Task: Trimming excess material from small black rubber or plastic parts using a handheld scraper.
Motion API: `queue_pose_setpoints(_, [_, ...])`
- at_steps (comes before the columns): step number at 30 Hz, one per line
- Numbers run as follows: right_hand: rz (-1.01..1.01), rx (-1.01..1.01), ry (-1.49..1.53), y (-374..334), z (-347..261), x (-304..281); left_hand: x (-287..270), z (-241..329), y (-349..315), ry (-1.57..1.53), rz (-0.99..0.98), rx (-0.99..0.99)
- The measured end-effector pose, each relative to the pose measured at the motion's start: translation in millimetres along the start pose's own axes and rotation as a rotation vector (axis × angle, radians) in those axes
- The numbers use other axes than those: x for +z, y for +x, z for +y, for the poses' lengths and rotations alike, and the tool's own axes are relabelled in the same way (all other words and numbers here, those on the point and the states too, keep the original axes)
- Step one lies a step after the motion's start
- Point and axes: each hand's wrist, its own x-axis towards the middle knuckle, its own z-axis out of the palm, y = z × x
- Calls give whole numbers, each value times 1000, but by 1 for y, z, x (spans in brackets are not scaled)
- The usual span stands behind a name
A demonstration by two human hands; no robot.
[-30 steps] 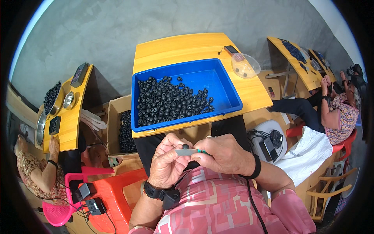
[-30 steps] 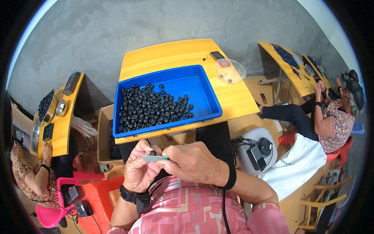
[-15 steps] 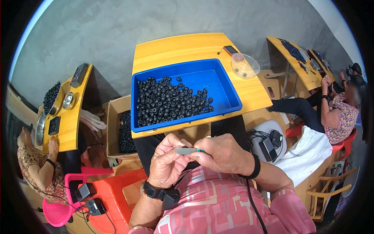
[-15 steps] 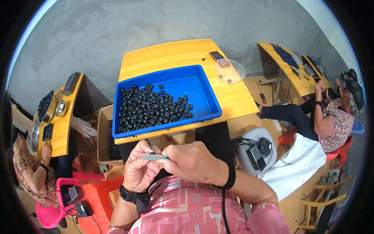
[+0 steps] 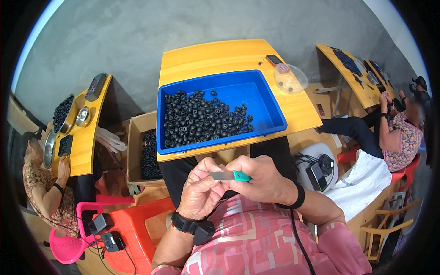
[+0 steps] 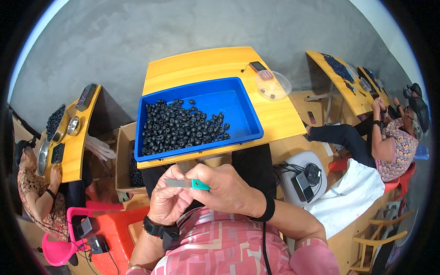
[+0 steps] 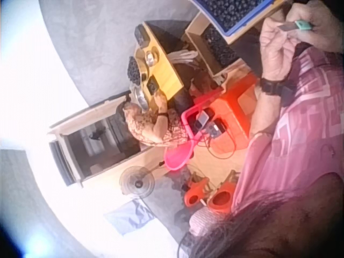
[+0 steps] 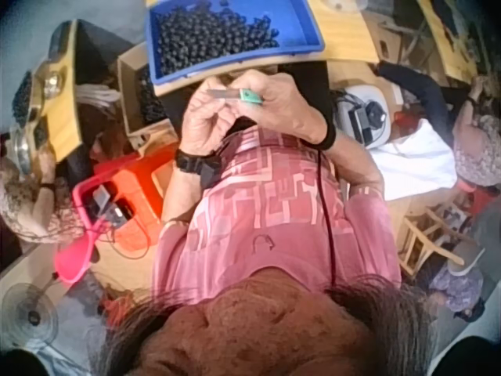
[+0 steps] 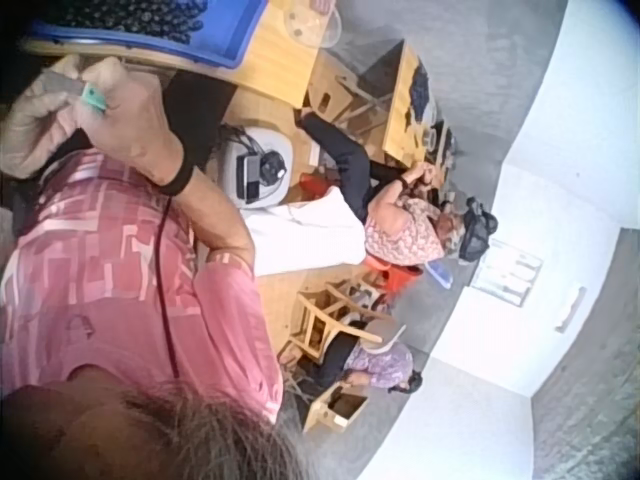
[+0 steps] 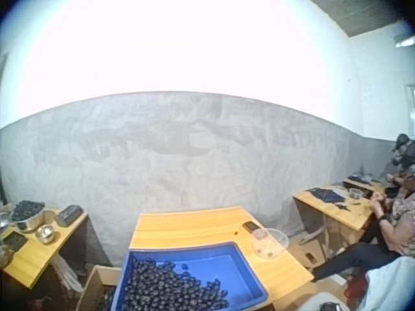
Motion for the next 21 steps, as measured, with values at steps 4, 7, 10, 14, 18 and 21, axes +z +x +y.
queue_pose_setpoints(4, [-32, 293, 332, 2, -4, 2, 0, 6, -2, 40, -9, -36])
queue_pose_setpoints(7, [-19, 385, 379, 3, -4, -4, 1, 21, -4, 149, -36, 65])
queue_pose_setpoints(10, [10, 406, 215, 2, -5, -10, -3, 58, -5, 374, 244, 500])
queue_pose_setpoints(14, [-23, 448, 185, 0, -9, -10, -73, 122, -14, 594, 607, 844])
queue_pose_setpoints(18, [-70, 470, 174, 0, -15, -6, -152, 156, -22, 752, 898, 850])
queue_pose_setpoints(21, [-77, 410, 158, 0, -12, -5, -153, 154, -16, 889, 1039, 799])
